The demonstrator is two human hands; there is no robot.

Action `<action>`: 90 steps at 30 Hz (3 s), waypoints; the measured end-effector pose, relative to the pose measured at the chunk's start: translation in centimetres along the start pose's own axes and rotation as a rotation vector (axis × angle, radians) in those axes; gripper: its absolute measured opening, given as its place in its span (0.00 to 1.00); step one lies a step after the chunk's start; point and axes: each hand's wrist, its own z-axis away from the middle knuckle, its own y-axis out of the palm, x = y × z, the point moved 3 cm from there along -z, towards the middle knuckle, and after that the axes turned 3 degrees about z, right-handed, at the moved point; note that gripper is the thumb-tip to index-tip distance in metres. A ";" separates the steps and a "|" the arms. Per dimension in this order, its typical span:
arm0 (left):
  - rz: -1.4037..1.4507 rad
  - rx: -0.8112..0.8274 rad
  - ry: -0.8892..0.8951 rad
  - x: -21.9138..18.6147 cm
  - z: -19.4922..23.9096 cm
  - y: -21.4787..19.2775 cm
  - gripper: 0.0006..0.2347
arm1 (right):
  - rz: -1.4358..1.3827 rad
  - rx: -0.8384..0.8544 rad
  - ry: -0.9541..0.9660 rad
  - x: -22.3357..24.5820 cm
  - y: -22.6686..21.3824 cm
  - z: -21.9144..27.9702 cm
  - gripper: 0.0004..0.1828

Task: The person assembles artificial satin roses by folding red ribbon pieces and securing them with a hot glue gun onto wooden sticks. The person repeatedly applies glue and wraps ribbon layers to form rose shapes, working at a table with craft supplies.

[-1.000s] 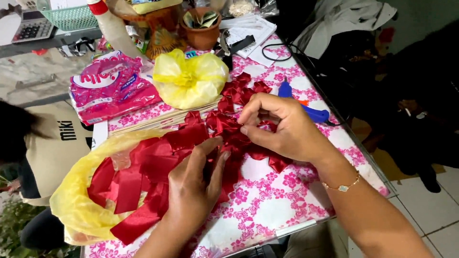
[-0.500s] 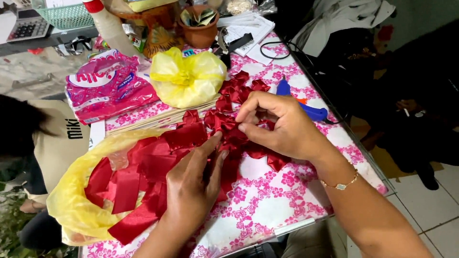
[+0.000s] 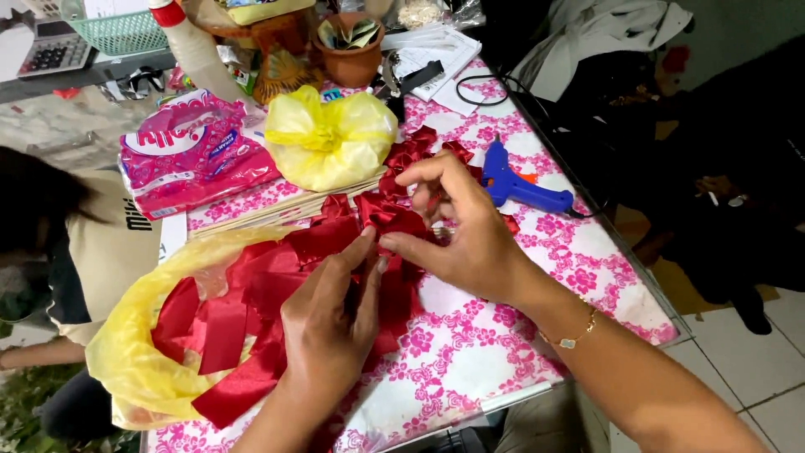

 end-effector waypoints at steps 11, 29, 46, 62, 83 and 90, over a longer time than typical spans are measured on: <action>0.037 -0.065 -0.012 -0.1 0.1 -0.1 0.12 | -0.059 -0.053 0.048 0.0 0.7 0.2 0.25; 0.548 -0.085 -0.471 -0.2 0.6 0.5 0.17 | -0.240 -0.150 0.060 0.7 1.1 0.4 0.30; 0.878 -0.107 -0.720 1.3 0.9 1.5 0.18 | -0.594 -0.059 0.108 -1.4 1.9 0.3 0.44; 1.154 -0.111 -0.723 2.4 1.5 2.3 0.13 | -0.670 0.068 0.261 -1.7 2.8 1.1 0.23; 0.991 -0.165 -0.802 2.9 -0.4 1.6 0.06 | -0.724 0.336 0.196 -1.0 5.6 2.4 0.06; 0.781 0.058 -0.693 2.6 -2.3 0.1 0.06 | -0.670 0.402 0.217 -0.2 4.8 2.5 0.07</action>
